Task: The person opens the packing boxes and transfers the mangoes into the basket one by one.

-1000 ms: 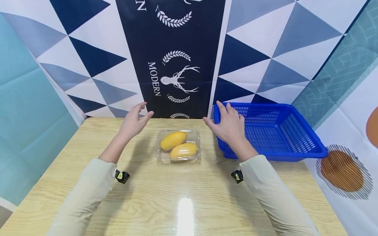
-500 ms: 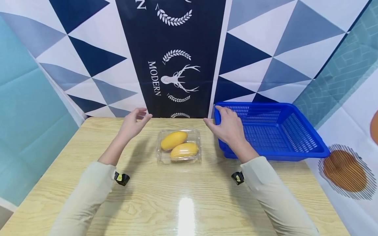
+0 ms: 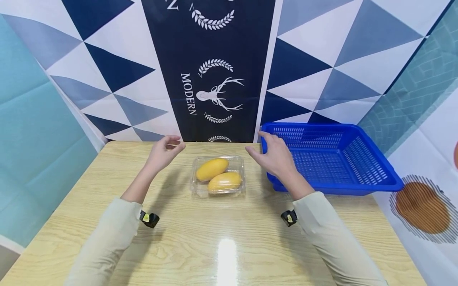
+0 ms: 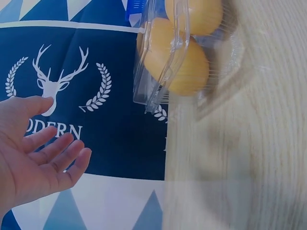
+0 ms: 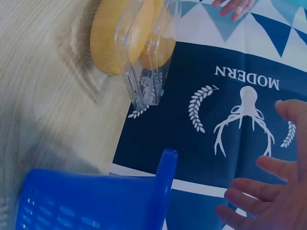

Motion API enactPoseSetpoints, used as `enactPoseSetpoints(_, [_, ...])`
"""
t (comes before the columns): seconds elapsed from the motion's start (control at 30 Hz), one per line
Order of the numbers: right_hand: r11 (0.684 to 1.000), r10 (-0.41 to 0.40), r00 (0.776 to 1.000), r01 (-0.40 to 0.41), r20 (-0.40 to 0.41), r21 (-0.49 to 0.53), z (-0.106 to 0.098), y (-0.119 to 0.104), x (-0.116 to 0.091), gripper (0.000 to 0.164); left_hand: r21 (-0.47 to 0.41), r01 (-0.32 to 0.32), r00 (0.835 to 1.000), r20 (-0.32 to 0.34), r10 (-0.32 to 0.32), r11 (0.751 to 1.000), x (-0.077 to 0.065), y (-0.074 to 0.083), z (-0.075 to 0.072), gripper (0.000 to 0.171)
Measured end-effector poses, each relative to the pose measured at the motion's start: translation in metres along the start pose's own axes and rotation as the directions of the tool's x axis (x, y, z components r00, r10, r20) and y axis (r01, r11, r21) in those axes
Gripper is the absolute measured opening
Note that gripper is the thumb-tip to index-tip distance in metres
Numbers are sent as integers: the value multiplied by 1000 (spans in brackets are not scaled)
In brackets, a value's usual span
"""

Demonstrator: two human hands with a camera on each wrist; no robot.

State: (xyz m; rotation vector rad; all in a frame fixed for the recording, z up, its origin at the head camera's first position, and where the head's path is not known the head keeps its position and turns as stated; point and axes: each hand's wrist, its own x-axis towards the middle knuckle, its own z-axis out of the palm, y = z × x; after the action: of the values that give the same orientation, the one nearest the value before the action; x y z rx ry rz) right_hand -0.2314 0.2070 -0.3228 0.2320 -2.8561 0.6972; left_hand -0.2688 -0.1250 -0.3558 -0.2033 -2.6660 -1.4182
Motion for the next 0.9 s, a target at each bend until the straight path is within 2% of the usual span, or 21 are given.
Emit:
enactPoseSetpoints(0.2, [1000,-14,1000,13,17,20,3,-1,2,77,-34,13,1000,-4,-13,999,-4,-6,-1,44])
enactPoseSetpoints(0.43, [999,-16,1000,16,26,28,-1,2,-3,75,-64,30,999,25,-28,997,-4,-11,8,44])
enactPoseSetpoints(0.57, [999,-17,999,16,33,32,1,2,-4,74,-82,48,999,17,-47,996,-5,-15,10,45])
enactPoseSetpoints(0.9, [996,-64,997,61,48,64,10,-4,-6,67,-72,109,993,51,-106,991,-10,-28,13,42])
